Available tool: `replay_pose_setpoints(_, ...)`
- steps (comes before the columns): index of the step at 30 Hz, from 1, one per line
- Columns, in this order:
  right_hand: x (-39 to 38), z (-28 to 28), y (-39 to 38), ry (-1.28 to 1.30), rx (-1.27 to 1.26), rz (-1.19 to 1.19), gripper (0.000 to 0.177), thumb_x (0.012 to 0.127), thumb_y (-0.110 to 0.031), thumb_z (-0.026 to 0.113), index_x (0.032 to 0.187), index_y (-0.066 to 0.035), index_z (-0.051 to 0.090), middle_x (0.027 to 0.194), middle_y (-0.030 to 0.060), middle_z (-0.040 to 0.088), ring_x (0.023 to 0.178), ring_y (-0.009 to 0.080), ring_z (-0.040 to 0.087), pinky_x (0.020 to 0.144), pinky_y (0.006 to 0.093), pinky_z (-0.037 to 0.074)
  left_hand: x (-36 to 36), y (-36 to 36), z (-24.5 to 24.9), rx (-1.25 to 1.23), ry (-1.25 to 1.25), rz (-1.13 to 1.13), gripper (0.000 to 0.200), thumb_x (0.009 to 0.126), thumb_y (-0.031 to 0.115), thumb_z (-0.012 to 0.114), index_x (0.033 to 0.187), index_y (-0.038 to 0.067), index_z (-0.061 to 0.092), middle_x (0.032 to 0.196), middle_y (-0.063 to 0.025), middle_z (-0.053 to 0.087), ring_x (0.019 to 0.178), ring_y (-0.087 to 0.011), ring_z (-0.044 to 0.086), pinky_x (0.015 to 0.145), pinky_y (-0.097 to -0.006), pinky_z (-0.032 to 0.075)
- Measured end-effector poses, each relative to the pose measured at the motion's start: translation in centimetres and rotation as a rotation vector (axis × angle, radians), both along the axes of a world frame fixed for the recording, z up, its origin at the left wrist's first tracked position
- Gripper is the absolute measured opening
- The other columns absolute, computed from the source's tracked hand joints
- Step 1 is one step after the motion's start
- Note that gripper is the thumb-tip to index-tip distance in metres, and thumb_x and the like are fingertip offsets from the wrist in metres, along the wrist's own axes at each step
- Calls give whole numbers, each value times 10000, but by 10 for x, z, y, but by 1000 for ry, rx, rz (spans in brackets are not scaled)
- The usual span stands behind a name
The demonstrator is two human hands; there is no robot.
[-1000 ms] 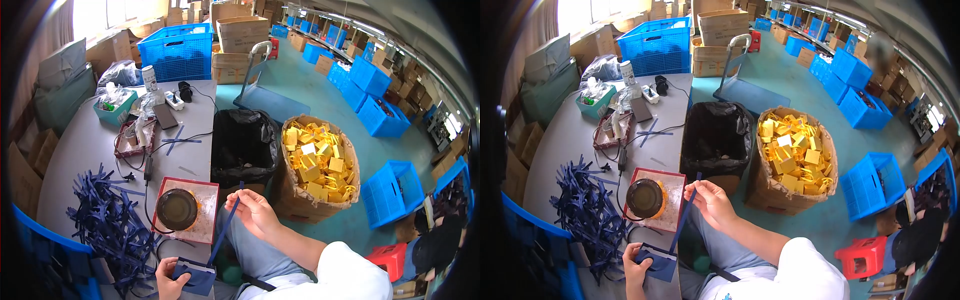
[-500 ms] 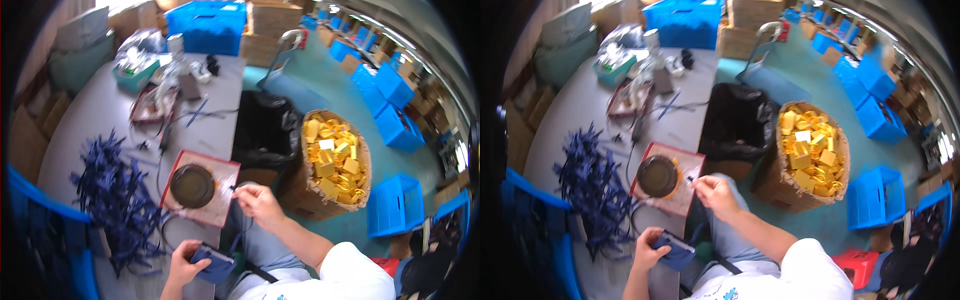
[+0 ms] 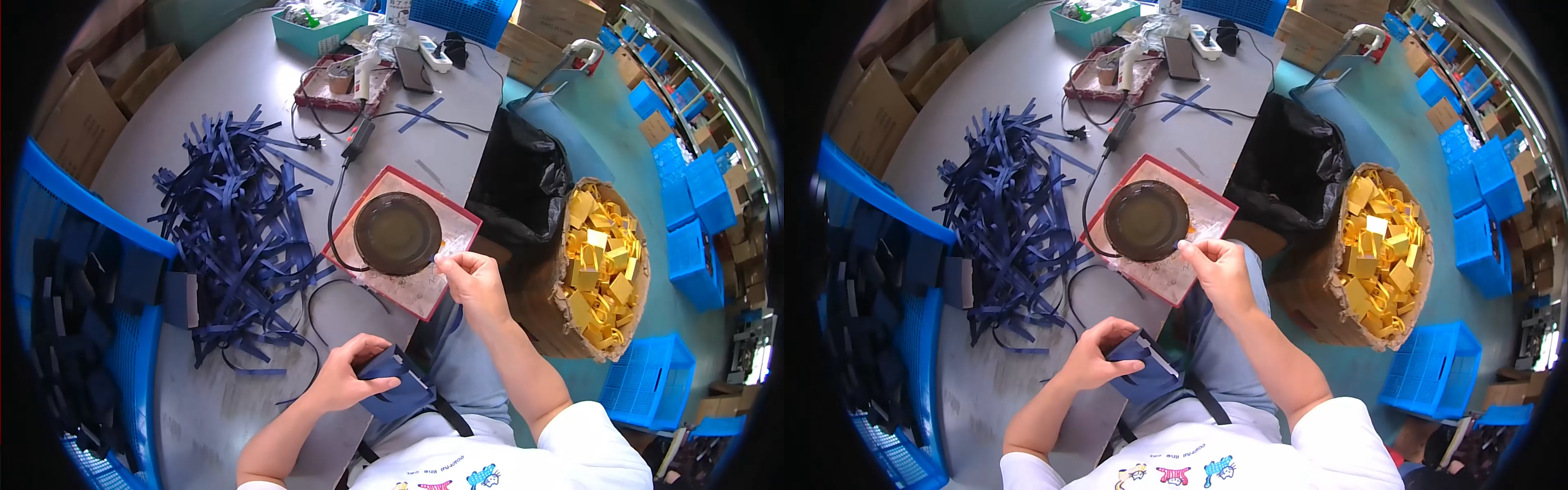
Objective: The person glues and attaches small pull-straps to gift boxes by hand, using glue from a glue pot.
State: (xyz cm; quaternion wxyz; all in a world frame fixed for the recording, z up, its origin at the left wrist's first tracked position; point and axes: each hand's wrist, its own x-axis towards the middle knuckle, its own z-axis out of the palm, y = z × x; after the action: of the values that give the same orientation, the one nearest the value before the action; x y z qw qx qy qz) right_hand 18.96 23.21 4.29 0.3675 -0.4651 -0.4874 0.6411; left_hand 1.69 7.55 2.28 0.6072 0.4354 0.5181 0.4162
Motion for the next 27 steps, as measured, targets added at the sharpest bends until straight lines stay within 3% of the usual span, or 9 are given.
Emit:
replay_pose_setpoints(11, -3, -7, 3, -58, 20, -1, 207, 807, -192, 673, 692, -30, 616, 525, -60, 463, 426, 8, 311, 398, 188, 209, -1, 0, -2, 24, 14, -25, 477, 690, 140, 782, 1068, -4, 530, 945, -87, 618, 884, -144, 600, 836, -284, 463)
replay_pose_setpoints(27, 13, -8, -2, -51, 7, -15, 193, 825, -177, 653, 717, -25, 603, 526, -71, 446, 424, 4, 303, 402, 189, 195, -2, -2, 3, 57, 5, -15, 478, 693, 131, 778, 1074, -1, 522, 938, -89, 619, 873, -136, 596, 814, -277, 462)
